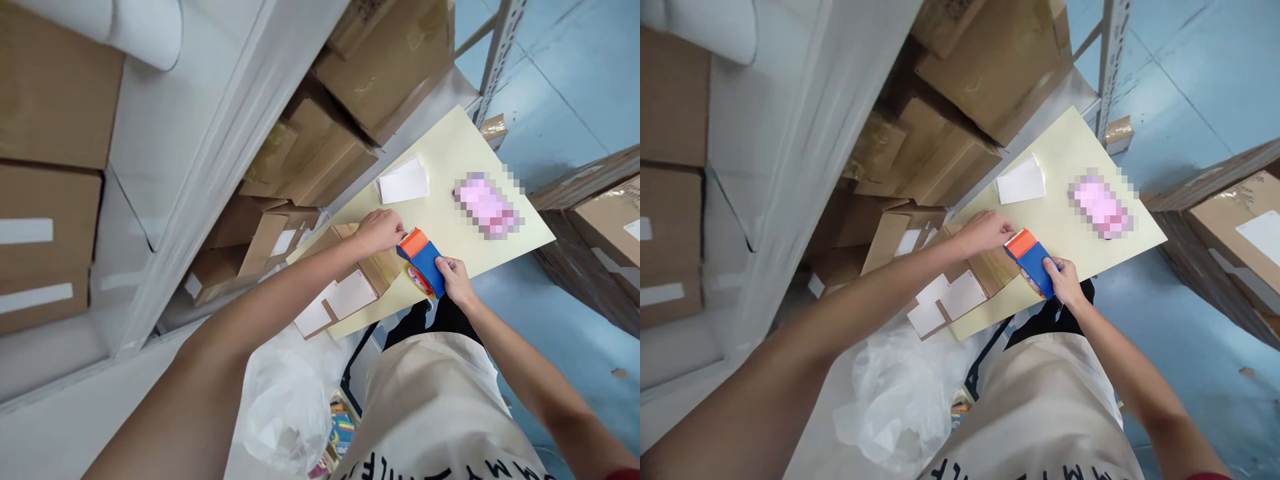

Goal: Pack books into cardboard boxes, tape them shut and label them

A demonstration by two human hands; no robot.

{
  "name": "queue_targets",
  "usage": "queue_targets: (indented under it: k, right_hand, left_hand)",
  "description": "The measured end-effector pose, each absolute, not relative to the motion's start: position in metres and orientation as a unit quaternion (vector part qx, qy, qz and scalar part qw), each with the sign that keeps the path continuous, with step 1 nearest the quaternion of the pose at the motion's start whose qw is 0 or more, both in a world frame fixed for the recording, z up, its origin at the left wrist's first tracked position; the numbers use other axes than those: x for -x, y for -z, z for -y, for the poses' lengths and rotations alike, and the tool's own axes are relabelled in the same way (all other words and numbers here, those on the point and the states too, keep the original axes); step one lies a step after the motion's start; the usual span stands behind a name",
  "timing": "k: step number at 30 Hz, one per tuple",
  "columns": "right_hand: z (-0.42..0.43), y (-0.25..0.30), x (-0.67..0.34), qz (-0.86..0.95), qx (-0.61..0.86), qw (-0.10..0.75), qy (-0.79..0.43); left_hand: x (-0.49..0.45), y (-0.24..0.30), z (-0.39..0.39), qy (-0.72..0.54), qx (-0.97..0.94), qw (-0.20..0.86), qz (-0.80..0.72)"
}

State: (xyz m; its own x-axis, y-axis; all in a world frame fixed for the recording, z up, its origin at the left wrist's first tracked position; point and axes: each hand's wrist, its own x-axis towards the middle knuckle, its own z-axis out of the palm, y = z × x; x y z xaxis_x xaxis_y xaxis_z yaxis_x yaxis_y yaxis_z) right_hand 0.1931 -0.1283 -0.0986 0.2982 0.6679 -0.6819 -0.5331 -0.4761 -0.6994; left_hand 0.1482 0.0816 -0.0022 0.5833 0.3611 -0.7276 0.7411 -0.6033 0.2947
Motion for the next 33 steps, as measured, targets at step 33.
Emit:
queue_targets:
  k: [33]
  right_hand:
    - [0.201,0.128,-0.09,-0.215,0.43,0.441,-0.758]
  left_hand:
    - [-0.114,0.051,-0.069,0.59,-0.801,-0.007,-0.102]
